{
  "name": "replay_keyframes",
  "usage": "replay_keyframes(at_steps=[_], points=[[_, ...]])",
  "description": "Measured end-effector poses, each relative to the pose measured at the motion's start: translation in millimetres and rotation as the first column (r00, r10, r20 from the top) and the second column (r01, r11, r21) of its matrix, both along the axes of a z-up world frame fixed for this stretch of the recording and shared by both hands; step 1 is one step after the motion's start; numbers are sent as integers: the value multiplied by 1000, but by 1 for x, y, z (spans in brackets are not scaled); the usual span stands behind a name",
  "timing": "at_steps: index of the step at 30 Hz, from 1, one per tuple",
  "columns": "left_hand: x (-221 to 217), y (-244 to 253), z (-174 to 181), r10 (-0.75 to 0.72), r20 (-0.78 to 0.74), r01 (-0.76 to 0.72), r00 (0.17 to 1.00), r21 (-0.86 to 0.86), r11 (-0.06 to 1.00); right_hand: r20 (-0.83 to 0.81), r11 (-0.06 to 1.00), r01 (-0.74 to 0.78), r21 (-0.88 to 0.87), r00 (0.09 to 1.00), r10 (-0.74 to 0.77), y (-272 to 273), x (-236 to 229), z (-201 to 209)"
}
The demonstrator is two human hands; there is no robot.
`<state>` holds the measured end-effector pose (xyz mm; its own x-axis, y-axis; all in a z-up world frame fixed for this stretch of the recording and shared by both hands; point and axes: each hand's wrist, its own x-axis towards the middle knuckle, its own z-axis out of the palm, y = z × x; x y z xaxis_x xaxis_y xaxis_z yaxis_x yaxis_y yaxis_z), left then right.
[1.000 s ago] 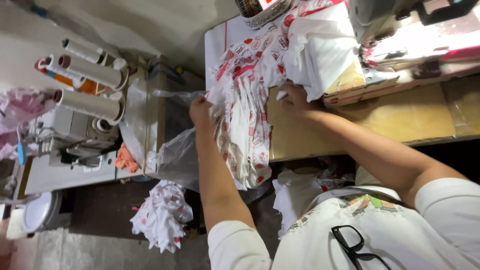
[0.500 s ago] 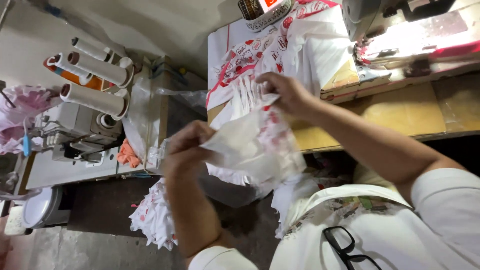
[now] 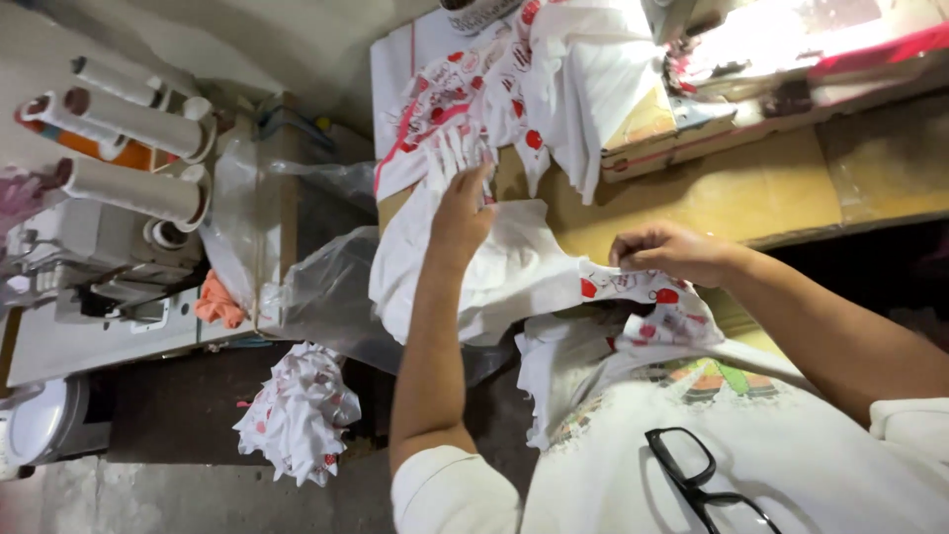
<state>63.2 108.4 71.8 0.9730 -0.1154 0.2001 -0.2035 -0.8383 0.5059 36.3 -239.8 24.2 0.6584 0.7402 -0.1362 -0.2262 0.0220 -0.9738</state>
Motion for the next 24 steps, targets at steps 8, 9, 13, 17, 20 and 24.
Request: replay_keyframes(at_steps=[8,9,13,17,20,24], points=[[12,-16,-116,84,232,-151,969,290,945,-7,990,5,-140,1000,-6,-6,-21,2],[17,-20,-110,104,322,-185,941,232,955,82,959,-1,-284,996,25,-1,-26,32],[35,-52,-12,208,622,-214,755,-66,975,335,910,168,-378,942,-34,7,-24,18],[60,-129,54,277,617,14,736,-423,906,80,950,294,110,950,-303,-12,-9,-18],[68,-188,52,75,342,-16,937,-171,985,-192,939,179,294,973,-125,-41,-6,-26],[88,-199,7,-126,859,-32,497,163,986,-233,894,359,270,925,-301,-48,6,-52]])
